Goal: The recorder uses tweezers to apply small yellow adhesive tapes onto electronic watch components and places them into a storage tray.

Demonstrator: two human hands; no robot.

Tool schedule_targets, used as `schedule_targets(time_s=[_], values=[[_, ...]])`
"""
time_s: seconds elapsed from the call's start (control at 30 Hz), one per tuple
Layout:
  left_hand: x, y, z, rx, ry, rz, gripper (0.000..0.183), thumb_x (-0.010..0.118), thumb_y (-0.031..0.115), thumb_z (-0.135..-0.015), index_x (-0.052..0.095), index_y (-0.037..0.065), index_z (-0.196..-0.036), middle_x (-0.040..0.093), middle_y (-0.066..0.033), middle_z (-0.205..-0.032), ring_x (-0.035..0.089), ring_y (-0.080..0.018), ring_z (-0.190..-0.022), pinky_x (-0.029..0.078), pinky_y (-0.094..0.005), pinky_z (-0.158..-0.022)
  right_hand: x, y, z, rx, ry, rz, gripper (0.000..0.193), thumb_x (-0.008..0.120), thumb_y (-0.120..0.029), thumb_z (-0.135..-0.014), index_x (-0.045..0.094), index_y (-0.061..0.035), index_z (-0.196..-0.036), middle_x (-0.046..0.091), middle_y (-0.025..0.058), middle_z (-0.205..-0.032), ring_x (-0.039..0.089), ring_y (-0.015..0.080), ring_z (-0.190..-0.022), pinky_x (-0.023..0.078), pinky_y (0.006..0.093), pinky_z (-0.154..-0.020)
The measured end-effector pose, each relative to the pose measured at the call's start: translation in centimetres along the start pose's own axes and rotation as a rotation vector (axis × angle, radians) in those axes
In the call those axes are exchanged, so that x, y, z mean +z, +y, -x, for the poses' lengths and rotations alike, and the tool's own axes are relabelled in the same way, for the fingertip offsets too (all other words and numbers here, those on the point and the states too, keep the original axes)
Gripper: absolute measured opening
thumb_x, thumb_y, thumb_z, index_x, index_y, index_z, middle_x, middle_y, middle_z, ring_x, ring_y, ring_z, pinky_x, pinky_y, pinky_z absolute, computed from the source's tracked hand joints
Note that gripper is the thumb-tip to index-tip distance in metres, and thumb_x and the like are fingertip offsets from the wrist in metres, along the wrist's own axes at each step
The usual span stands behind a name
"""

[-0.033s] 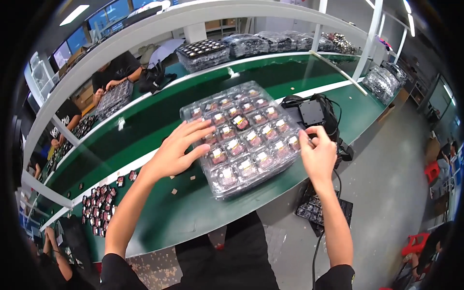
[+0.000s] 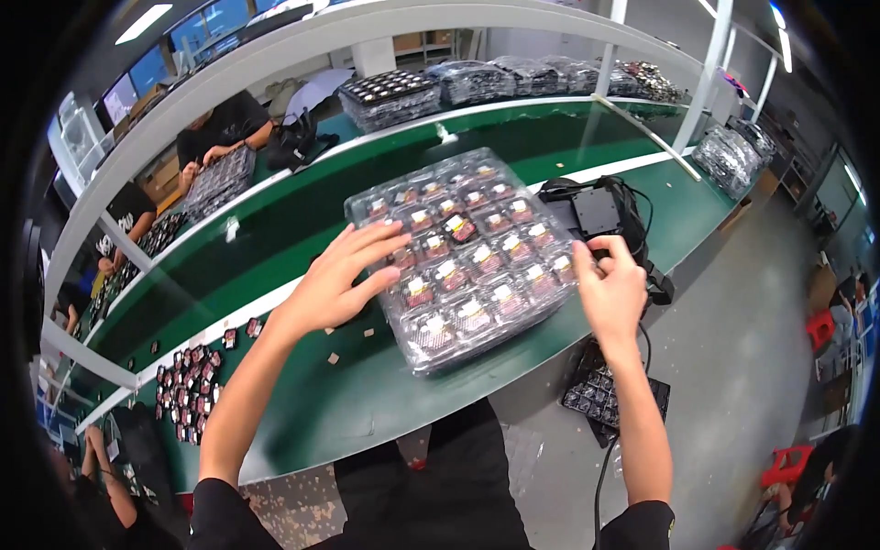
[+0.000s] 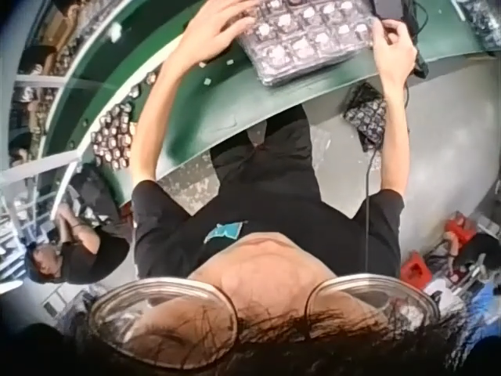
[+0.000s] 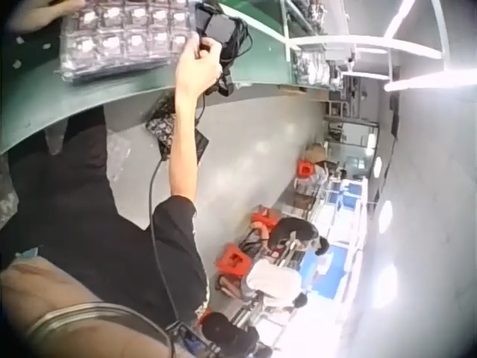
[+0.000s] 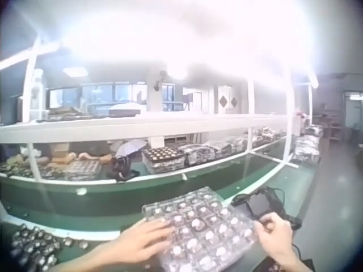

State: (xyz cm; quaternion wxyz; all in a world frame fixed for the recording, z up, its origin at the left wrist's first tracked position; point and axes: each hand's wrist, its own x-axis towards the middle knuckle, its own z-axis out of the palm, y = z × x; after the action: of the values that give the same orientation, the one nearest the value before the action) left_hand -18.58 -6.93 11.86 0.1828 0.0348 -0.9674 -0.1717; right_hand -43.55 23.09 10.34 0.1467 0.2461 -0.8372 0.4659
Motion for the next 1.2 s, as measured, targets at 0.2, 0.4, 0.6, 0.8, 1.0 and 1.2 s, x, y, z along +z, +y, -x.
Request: schedule_targets(time_s=[0.2, 0.4, 0.6, 0.8, 1.0, 1.2], values=[[0.1, -1.4, 0.1, -0.025, 0.064, 0.033, 0.056, 0.059, 0.044, -0.113, 0.058, 0.018, -0.163, 0.052, -0.0174, -0.169, 0.041, -0.0369, -0.162, 0.023, -0.0580, -0.137, -6.1, 7.6, 0.6, -0.079, 0.253, -0.161, 0.027, 0.077, -0.026, -0.109, 0.076, -0.0012, -0.119, 0.070, -0.0024, -0.097, 0.050, 0.0033, -0.078, 0.039, 0.0243, -0.067], [-3.4, -4.6, 6.5, -0.029, 0.275, -0.041, 0.053, 0.071, 0.039, -0.107, 0.065, 0.013, -0.152, 0.059, -0.0154, -0.160, 0.054, -0.0368, -0.149, 0.041, -0.0517, -0.125, -22.4, 32.1, 17.7, 0.409, 0.456, 0.029, 0.041, 0.062, -0.040, -0.114, 0.072, -0.0079, -0.137, 0.056, -0.0053, -0.092, 0.039, 0.0049, -0.069, 0.034, 0.0244, -0.061], [-8.3, -9.7, 19.6, -0.536, 0.043, -0.328, 0.045, 0.082, 0.037, -0.097, 0.076, 0.009, -0.132, 0.070, -0.0132, -0.136, 0.064, -0.0366, -0.131, 0.051, -0.0468, -0.113, -9.3, 13.4, 35.7, 0.656, -0.178, 0.168, 0.043, 0.062, -0.035, -0.114, 0.071, 0.0068, -0.113, 0.074, 0.0188, -0.108, 0.065, 0.0265, -0.098, 0.055, 0.0415, -0.090], [-7.1, -10.7, 20.9, -0.533, -0.086, -0.168, 0.046, 0.086, 0.018, -0.090, 0.074, 0.004, -0.132, 0.071, -0.0149, -0.125, 0.066, -0.0361, -0.124, 0.052, -0.0467, -0.109, -0.7, 3.2, 31.7, 0.386, -0.262, -0.429, 0.022, 0.060, -0.024, -0.115, 0.059, -0.0050, -0.105, 0.041, -0.0067, -0.077, 0.036, 0.0033, -0.067, 0.028, 0.0246, -0.058], [-4.4, -5.7, 18.8, -0.259, -0.008, 0.046, 0.059, 0.086, 0.029, -0.091, 0.068, 0.003, -0.141, 0.071, -0.0153, -0.136, 0.067, -0.0345, -0.128, 0.054, -0.0454, -0.111, 5.5, -7.4, 24.8, -0.008, -0.566, -0.827, 0.024, 0.069, -0.017, -0.109, 0.064, 0.0050, -0.119, 0.064, 0.0027, -0.082, 0.055, 0.0066, -0.070, 0.045, 0.0241, -0.062], [0.4, -3.0, 20.9, -0.138, 0.072, 0.114, 0.044, 0.077, 0.022, -0.099, 0.069, 0.010, -0.140, 0.073, -0.0128, -0.136, 0.068, -0.0326, -0.128, 0.057, -0.0444, -0.108, 10.0, -12.2, 24.5, -0.073, -0.800, -0.692, 0.026, 0.064, -0.019, -0.113, 0.065, 0.0035, -0.125, 0.074, 0.0092, -0.100, 0.066, 0.0182, -0.088, 0.055, 0.0325, -0.083]])
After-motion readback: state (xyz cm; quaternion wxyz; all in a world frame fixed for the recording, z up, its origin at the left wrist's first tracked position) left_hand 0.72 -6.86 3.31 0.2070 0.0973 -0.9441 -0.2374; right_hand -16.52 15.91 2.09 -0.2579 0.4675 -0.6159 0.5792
